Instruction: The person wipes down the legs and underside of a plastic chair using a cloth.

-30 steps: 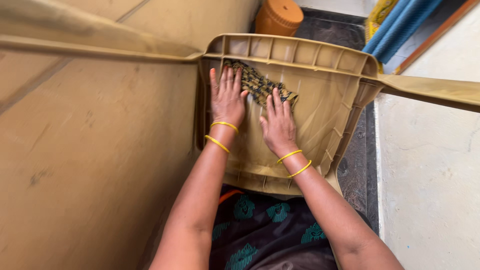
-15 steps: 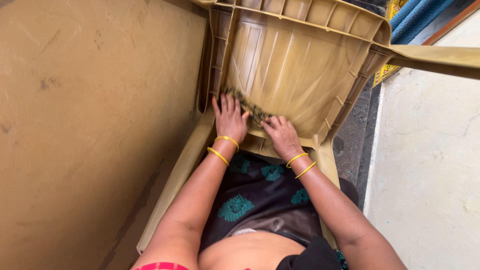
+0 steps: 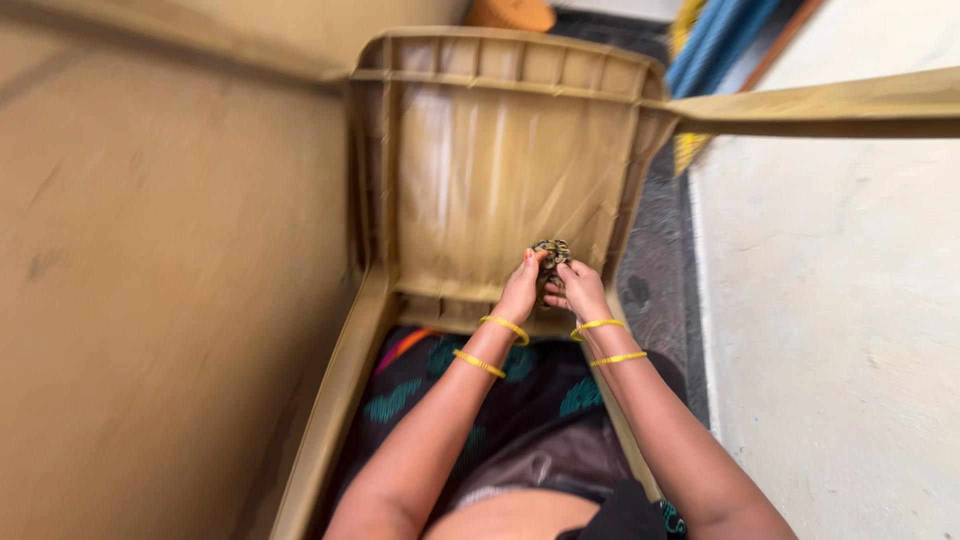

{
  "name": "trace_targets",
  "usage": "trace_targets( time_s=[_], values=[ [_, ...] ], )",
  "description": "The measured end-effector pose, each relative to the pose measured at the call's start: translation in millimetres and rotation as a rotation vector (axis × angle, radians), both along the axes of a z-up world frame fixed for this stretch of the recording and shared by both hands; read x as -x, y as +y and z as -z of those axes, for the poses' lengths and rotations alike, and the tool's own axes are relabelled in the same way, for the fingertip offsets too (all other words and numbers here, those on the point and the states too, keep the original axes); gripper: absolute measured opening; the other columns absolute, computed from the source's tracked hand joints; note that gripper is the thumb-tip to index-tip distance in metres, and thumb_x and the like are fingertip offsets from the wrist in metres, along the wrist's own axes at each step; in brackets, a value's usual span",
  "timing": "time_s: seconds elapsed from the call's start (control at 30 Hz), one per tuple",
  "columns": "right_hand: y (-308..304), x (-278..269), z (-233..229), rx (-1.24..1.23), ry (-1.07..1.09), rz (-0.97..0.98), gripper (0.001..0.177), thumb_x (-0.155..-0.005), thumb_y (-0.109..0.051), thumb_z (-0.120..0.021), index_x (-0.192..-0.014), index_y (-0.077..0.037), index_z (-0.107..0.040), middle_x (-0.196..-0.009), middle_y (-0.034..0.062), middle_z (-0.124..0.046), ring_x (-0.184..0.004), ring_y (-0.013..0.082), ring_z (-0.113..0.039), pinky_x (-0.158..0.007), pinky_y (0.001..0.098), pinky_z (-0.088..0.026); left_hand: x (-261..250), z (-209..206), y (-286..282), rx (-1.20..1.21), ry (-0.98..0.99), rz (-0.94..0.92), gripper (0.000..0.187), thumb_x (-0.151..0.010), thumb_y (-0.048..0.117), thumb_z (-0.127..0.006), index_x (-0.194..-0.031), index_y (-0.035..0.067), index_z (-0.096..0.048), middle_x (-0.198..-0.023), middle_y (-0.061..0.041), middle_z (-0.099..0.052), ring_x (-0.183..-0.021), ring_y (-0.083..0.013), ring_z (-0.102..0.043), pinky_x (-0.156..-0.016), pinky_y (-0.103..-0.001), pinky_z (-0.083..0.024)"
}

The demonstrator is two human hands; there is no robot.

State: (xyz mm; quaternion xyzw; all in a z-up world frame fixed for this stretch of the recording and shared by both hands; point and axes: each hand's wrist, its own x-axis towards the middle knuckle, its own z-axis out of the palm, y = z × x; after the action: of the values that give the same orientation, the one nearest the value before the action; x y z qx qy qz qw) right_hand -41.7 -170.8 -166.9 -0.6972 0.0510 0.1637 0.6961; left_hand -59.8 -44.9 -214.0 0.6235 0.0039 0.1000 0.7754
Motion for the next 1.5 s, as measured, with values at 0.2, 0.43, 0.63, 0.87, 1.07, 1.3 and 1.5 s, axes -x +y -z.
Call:
trace_targets(
  time_s=[0.2,0.43,0.63,0.87,1.07,1.3,1.5],
  values=[
    [1.9,-11.5,-126.0,-0.17,-0.163,0.203,0.02,-0.098,-0.024,-0.062,-0.105,-0.006,-0.067,-0.093,0.0028,-0.068,-0.078,0.017,-0.068,-0.067,0.0355,-0.062,8.4,-116.1,31.4,0.022,0.12,0.349,0.066,-0.104,0.051,-0.024,-0.148,0.011,-0.054,-0.146,-0.002,-0.055,-0.135,-0.0135,-0.046,-0.104,-0.034,-0.038],
    [97.9,-56.3,-186.4,0.595,-1.059,0.36,0.029,-0.085,-0.013,-0.078,-0.11,-0.001,-0.071,-0.11,0.0162,-0.069,-0.098,0.034,-0.069,-0.083,0.0431,-0.057,20.6,-147.0,124.0,-1.099,-0.086,-0.508,0.073,-0.097,0.038,-0.07,-0.158,0.013,-0.04,-0.17,-0.016,-0.019,-0.155,-0.039,-0.015,-0.122,-0.063,-0.019],
    [219.4,-61.9,-154.5,1.028,-1.414,-0.231,0.068,-0.083,-0.033,-0.076,-0.139,-0.001,-0.057,-0.146,0.0215,-0.052,-0.141,0.0383,-0.04,-0.121,0.0526,-0.023,55.4,-125.4,158.8,-1.55,0.327,-0.116,0.116,-0.079,0.052,-0.081,-0.163,0.017,-0.008,-0.171,-0.015,0.017,-0.156,-0.0457,0.015,-0.127,-0.057,-0.006],
    [199.5,-113.9,-153.6,1.409,-1.717,-0.332,0.06,-0.093,-0.017,-0.054,-0.153,-0.013,-0.051,-0.154,0.0082,-0.051,-0.141,0.0237,-0.047,-0.123,0.0464,-0.02,53.4,-119.2,162.7,-1.535,0.299,-0.105,0.127,-0.075,0.052,-0.083,-0.165,0.022,0.002,-0.17,-0.013,0.019,-0.154,-0.0449,0.017,-0.126,-0.056,-0.004],
    [77.7,-115.5,-155.4,1.549,-1.58,-0.103,0.049,-0.103,-0.028,-0.059,-0.149,-0.012,-0.059,-0.149,0.0031,-0.057,-0.133,0.0228,-0.049,-0.118,0.0454,-0.022,52.4,-118.0,161.8,-1.51,0.299,-0.075,0.127,-0.075,0.051,-0.083,-0.164,0.02,0.002,-0.169,-0.015,0.019,-0.154,-0.0459,0.017,-0.126,-0.056,-0.003],
    [-19.9,-92.2,-162.4,1.974,-1.55,0.149,0.055,-0.098,-0.042,-0.06,-0.143,-0.012,-0.066,-0.152,0.0024,-0.054,-0.144,0.0235,-0.032,-0.117,0.0458,-0.022,56.5,-106.8,162.2,-1.485,0.225,-0.132,0.128,-0.073,0.051,-0.085,-0.165,0.018,-0.002,-0.169,-0.016,0.016,-0.154,-0.0472,0.013,-0.125,-0.057,-0.01],
    [-22.2,-48.8,-130.7,2.304,-1.371,-0.194,0.042,-0.094,-0.028,-0.056,-0.126,-0.006,-0.07,-0.137,0.0135,-0.06,-0.142,0.0338,-0.038,-0.111,0.0471,-0.025,60.9,-116.7,159.3,-1.495,0.254,-0.127,0.13,-0.073,0.05,-0.086,-0.166,0.017,-0.001,-0.169,-0.017,0.018,-0.154,-0.0466,0.016,-0.127,-0.057,-0.009]
  ],
)
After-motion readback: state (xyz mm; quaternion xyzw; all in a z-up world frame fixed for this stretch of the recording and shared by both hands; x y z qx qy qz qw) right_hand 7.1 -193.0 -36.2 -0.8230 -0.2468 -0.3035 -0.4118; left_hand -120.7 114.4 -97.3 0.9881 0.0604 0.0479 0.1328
